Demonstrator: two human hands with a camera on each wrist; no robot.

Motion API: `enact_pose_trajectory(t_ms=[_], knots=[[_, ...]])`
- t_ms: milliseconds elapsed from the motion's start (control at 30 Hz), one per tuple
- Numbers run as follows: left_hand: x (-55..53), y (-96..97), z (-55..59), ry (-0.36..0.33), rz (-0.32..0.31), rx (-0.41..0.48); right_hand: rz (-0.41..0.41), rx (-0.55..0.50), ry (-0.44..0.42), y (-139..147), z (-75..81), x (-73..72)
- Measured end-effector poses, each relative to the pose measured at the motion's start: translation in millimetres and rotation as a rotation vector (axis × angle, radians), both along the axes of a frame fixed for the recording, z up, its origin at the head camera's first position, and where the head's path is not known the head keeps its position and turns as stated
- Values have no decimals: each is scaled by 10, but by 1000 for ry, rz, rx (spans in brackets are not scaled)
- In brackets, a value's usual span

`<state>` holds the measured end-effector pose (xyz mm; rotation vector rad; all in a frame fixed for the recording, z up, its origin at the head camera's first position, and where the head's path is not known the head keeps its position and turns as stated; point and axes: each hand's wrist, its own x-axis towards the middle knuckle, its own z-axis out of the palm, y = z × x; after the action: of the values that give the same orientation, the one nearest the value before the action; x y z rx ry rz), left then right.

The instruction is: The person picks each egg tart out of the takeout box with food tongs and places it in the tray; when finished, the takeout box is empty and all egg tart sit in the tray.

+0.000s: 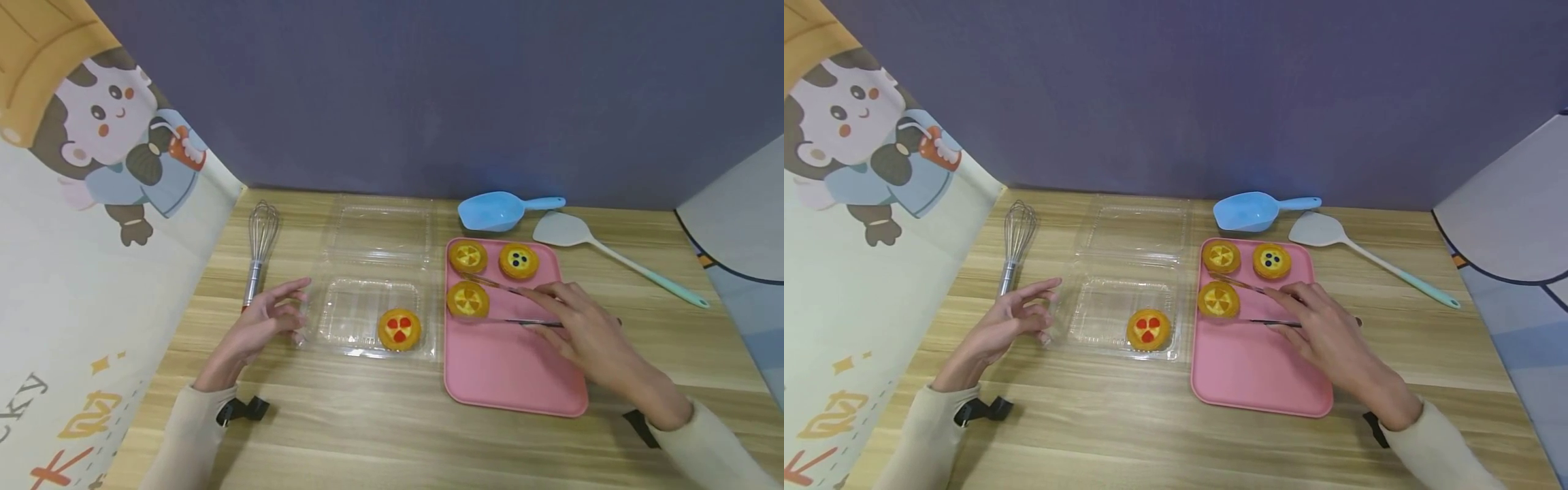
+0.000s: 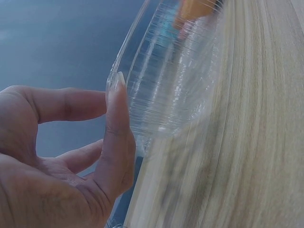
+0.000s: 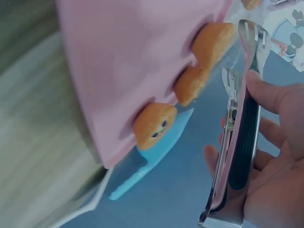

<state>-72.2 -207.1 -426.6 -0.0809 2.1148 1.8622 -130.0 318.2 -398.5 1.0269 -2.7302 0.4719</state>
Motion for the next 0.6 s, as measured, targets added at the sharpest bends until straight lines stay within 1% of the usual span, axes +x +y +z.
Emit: enact_pose_trajectory(t_ms=[100, 233, 367, 533, 600], knots=[[4, -1, 3, -3, 3, -2, 26, -16, 40, -40, 70, -30], [1, -5, 14, -4, 6, -10, 68, -51, 77, -135, 170, -117], [3, -6, 28, 2, 6, -19, 134, -36, 70, -286, 280, -238], [3, 0, 31, 5, 1, -10, 260, -4, 53, -495, 363, -384], [2, 2, 31, 8, 0, -2, 307, 14, 31, -583, 383, -434]])
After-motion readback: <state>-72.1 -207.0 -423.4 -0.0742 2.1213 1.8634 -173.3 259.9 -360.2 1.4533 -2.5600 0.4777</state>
